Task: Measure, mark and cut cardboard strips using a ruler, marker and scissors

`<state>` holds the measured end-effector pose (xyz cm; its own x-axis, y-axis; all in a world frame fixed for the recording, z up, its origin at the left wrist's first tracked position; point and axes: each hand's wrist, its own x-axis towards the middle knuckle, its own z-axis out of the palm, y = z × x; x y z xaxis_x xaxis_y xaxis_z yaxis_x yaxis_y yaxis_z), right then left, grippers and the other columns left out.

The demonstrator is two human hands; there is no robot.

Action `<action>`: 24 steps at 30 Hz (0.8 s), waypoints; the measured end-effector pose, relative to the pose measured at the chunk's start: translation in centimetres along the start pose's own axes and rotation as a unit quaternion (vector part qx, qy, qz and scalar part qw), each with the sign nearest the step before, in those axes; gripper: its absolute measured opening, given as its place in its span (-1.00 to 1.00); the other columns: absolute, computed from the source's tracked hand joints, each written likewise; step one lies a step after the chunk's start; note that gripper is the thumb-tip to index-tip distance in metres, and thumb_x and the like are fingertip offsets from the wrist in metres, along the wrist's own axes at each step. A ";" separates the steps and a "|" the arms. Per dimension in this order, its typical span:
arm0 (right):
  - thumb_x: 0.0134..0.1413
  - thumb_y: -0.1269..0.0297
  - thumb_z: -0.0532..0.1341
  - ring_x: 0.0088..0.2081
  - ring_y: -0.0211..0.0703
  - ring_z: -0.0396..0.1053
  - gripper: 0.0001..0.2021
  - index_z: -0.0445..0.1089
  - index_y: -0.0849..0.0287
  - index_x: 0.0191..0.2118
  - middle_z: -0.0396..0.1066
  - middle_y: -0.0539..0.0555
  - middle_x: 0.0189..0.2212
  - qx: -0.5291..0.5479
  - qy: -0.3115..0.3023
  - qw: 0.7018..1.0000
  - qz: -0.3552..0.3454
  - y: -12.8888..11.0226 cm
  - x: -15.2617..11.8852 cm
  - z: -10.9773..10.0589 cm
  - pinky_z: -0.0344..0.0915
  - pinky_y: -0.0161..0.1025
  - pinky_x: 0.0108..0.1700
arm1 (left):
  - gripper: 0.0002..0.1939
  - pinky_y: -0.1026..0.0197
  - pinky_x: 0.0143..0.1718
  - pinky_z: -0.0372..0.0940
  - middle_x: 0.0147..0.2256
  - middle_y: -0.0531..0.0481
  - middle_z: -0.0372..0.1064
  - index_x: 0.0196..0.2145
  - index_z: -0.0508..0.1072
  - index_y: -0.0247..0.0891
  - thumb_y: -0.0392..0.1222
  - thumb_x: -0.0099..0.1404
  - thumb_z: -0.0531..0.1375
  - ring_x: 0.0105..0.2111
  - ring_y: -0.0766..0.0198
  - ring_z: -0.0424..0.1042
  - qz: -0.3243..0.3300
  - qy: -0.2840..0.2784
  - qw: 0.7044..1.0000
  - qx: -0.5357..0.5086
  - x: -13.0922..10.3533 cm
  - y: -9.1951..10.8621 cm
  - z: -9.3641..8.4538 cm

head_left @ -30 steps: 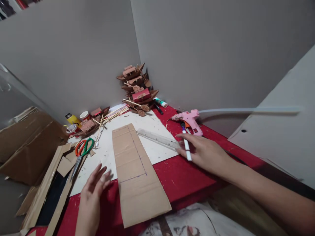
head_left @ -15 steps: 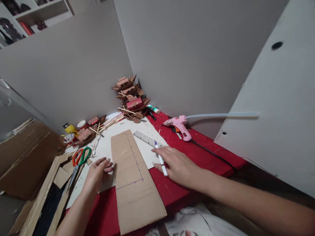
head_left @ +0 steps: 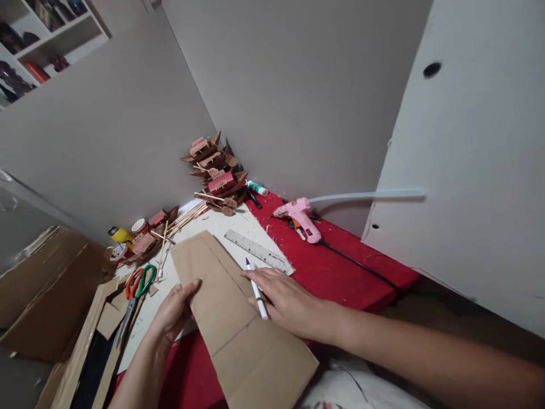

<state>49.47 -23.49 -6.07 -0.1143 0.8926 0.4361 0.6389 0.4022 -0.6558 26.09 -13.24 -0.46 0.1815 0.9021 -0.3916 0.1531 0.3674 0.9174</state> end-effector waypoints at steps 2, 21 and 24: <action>0.18 0.37 0.13 0.02 0.07 0.37 -0.63 0.29 0.22 0.11 0.42 0.27 -0.02 0.055 0.028 0.998 0.002 0.3 -0.1 -0.8 0.31 0.04 0.06 | -0.66 0.28 -0.50 0.36 -0.49 -0.03 0.48 -0.39 0.51 -0.37 -0.14 -0.09 0.45 -0.54 0.28 0.44 0.037 0.034 0.998 -0.027 -0.6 0.7 -0.6; -0.03 0.10 0.31 -0.16 -0.05 0.49 -0.61 0.26 0.13 -0.12 0.50 0.10 -0.22 0.501 0.047 0.841 0.197 -1.5 2.0 -1.1 0.41 -0.13 -0.09 | -0.42 0.03 -0.02 0.38 -0.18 -0.11 0.55 -0.08 0.48 -0.25 -0.14 -0.09 0.46 -0.04 -0.03 0.47 0.198 0.058 0.971 -0.121 -3.0 1.5 0.8; 0.10 0.10 0.22 -0.21 -0.06 0.49 -0.68 0.29 0.17 -0.09 0.51 0.15 -0.21 0.401 0.071 0.896 0.179 -1.7 2.6 -1.5 0.41 -0.14 -0.16 | -0.44 0.02 -0.05 0.41 -0.22 -0.11 0.55 -0.11 0.50 -0.28 -0.19 -0.12 0.47 -0.13 -0.02 0.51 0.221 0.095 0.963 -0.125 -3.1 1.9 -1.4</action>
<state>49.27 -22.20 -2.91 0.1228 0.9816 0.1460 -0.1435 0.1631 -0.9761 24.41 -15.03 2.59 -0.0101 0.9992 0.0390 -0.1404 -0.0400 0.9893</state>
